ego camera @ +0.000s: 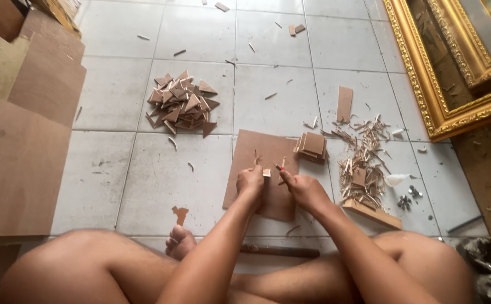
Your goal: The person sits on the floor and uses a red utility knife to cut small rectangular pieces of brown cardboard. They repeatedly score and snap the material, stacking the cut pieces and leaving shavings on the floor.
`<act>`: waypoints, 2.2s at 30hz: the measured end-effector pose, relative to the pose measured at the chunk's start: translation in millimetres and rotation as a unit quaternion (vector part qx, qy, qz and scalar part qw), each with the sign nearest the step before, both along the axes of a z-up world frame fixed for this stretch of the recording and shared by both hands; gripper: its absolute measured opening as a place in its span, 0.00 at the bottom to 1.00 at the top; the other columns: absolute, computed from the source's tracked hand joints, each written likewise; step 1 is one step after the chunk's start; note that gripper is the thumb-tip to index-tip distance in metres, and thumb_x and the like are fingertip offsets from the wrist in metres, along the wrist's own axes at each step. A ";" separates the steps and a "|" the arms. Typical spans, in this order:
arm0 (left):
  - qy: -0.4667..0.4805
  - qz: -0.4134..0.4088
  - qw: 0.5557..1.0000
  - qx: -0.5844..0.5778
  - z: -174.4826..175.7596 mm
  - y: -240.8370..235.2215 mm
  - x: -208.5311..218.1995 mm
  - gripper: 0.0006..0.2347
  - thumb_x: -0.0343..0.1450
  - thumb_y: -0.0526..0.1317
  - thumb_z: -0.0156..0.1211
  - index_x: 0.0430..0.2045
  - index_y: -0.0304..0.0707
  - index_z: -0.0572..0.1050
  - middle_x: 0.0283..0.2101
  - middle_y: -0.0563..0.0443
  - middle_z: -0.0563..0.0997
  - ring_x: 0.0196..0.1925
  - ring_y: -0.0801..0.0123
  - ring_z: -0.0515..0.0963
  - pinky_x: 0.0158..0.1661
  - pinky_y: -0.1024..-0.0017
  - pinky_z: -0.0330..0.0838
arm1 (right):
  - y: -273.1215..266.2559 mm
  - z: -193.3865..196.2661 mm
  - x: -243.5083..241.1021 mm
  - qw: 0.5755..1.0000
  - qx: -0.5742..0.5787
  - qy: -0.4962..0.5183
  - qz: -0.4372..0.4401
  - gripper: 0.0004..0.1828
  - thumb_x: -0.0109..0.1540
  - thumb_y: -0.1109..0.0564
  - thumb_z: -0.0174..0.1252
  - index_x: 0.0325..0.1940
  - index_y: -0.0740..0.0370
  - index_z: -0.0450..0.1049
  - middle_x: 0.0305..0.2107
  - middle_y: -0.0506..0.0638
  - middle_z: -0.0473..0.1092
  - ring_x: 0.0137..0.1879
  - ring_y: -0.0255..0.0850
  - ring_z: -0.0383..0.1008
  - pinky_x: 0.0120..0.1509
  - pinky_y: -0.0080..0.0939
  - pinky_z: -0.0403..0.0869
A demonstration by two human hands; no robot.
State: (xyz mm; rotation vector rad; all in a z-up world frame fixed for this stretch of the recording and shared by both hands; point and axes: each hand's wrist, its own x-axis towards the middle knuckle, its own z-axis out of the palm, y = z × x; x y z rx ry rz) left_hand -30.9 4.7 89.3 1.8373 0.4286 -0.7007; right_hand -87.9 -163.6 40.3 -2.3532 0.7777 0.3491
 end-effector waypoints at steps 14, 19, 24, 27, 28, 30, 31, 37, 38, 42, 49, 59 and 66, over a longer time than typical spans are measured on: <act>-0.069 -0.054 0.993 -0.085 -76.3 -0.7 25.8 0.10 0.63 0.48 0.72 0.29 0.46 0.87 0.22 0.45 0.87 0.33 0.61 0.93 0.35 0.67 0.86 | 16.8 13.6 -5.7 0.986 -0.101 0.115 0.063 0.45 0.73 0.17 0.35 0.61 0.51 0.83 0.52 0.63 0.84 0.64 0.65 0.83 0.68 0.66 0.79; -0.183 -0.104 0.978 -0.002 -5.3 21.3 11.3 0.04 0.68 0.33 0.70 0.34 0.36 0.83 0.32 0.38 0.90 0.38 0.50 0.93 0.43 0.56 0.87 | 10.5 17.6 -18.3 0.998 -0.017 0.045 0.028 0.42 0.73 0.20 0.41 0.57 0.55 0.84 0.52 0.66 0.83 0.65 0.67 0.82 0.69 0.68 0.78; -0.315 -0.159 0.935 0.017 -13.8 24.4 7.0 0.18 0.71 0.26 0.66 0.57 0.37 0.78 0.36 0.30 0.89 0.49 0.37 0.91 0.52 0.46 0.86 | 18.2 47.5 -34.4 0.996 0.073 -0.052 -0.002 0.44 0.74 0.21 0.38 0.49 0.60 0.83 0.44 0.70 0.82 0.61 0.69 0.82 0.66 0.65 0.77; -0.372 -0.167 0.912 0.035 -47.1 18.8 11.8 0.02 0.72 0.33 0.65 0.31 0.41 0.83 0.30 0.40 0.85 0.41 0.42 0.90 0.43 0.50 0.85 | 34.3 55.5 -32.1 0.991 0.108 -0.075 -0.016 0.45 0.77 0.22 0.35 0.47 0.60 0.85 0.43 0.68 0.83 0.58 0.67 0.84 0.63 0.64 0.78; -0.372 -0.167 0.912 0.035 -43.8 18.1 7.6 0.02 0.72 0.33 0.65 0.31 0.41 0.83 0.30 0.40 0.85 0.41 0.42 0.90 0.43 0.50 0.85 | 36.3 56.4 -32.2 0.991 0.109 -0.076 -0.017 0.45 0.77 0.22 0.35 0.47 0.60 0.85 0.43 0.68 0.83 0.58 0.67 0.84 0.63 0.64 0.78; -0.370 -0.142 0.918 0.036 -38.1 18.8 -2.2 0.04 0.73 0.30 0.64 0.29 0.40 0.82 0.29 0.43 0.83 0.38 0.47 0.90 0.42 0.56 0.87 | 42.3 57.4 -33.4 0.986 0.131 -0.097 -0.021 0.45 0.77 0.22 0.34 0.43 0.61 0.82 0.37 0.68 0.81 0.54 0.66 0.83 0.61 0.63 0.77; -0.369 -0.142 0.918 0.037 -36.5 20.9 -3.2 0.04 0.73 0.30 0.64 0.29 0.40 0.82 0.29 0.43 0.83 0.38 0.47 0.90 0.42 0.56 0.87 | 45.6 57.0 -33.2 0.986 0.132 -0.097 -0.021 0.45 0.77 0.22 0.34 0.43 0.61 0.82 0.37 0.68 0.81 0.54 0.66 0.83 0.61 0.63 0.77; -0.410 -0.137 0.901 0.028 -39.2 19.3 -4.8 0.06 0.74 0.34 0.64 0.26 0.44 0.78 0.26 0.43 0.78 0.35 0.44 0.88 0.41 0.53 0.85 | 54.6 55.5 -35.1 0.994 0.075 -0.077 0.006 0.45 0.76 0.21 0.36 0.39 0.59 0.81 0.34 0.70 0.81 0.49 0.70 0.84 0.56 0.65 0.78; -0.414 -0.139 0.899 0.025 -36.6 19.8 -6.2 0.06 0.75 0.34 0.64 0.26 0.44 0.78 0.27 0.42 0.79 0.35 0.43 0.88 0.41 0.52 0.85 | 57.6 59.0 -35.8 0.997 0.050 -0.064 0.010 0.44 0.76 0.22 0.36 0.41 0.60 0.82 0.34 0.71 0.82 0.51 0.70 0.84 0.57 0.65 0.79; -0.410 -0.143 0.900 0.020 -50.0 20.3 -3.6 0.06 0.74 0.36 0.66 0.27 0.44 0.78 0.27 0.42 0.78 0.37 0.41 0.88 0.42 0.49 0.85 | 48.4 28.7 -29.2 0.999 0.000 -0.042 0.017 0.42 0.76 0.23 0.38 0.43 0.58 0.84 0.35 0.70 0.83 0.51 0.68 0.86 0.57 0.65 0.81; -0.380 -0.131 0.915 0.011 -50.5 19.5 2.5 0.05 0.74 0.34 0.64 0.26 0.44 0.78 0.28 0.41 0.81 0.39 0.41 0.89 0.46 0.48 0.84 | 45.5 35.3 -14.8 0.999 -0.019 0.023 0.029 0.44 0.74 0.22 0.36 0.54 0.58 0.85 0.45 0.72 0.83 0.60 0.69 0.84 0.64 0.69 0.81; -0.367 -0.133 0.920 0.022 -31.5 19.7 2.6 0.07 0.75 0.34 0.65 0.26 0.48 0.81 0.30 0.46 0.85 0.40 0.50 0.91 0.47 0.55 0.86 | 33.8 23.1 -1.6 0.992 -0.054 0.106 0.037 0.42 0.73 0.24 0.39 0.60 0.55 0.85 0.54 0.66 0.83 0.65 0.62 0.83 0.68 0.65 0.80; -0.378 -0.155 0.912 0.024 -47.6 18.8 9.2 0.04 0.74 0.34 0.66 0.28 0.42 0.80 0.31 0.38 0.84 0.42 0.40 0.90 0.47 0.47 0.85 | 63.4 124.2 -47.2 0.996 0.083 0.000 0.017 0.51 0.76 0.25 0.30 0.55 0.69 0.86 0.58 0.75 0.79 0.73 0.74 0.73 0.79 0.74 0.68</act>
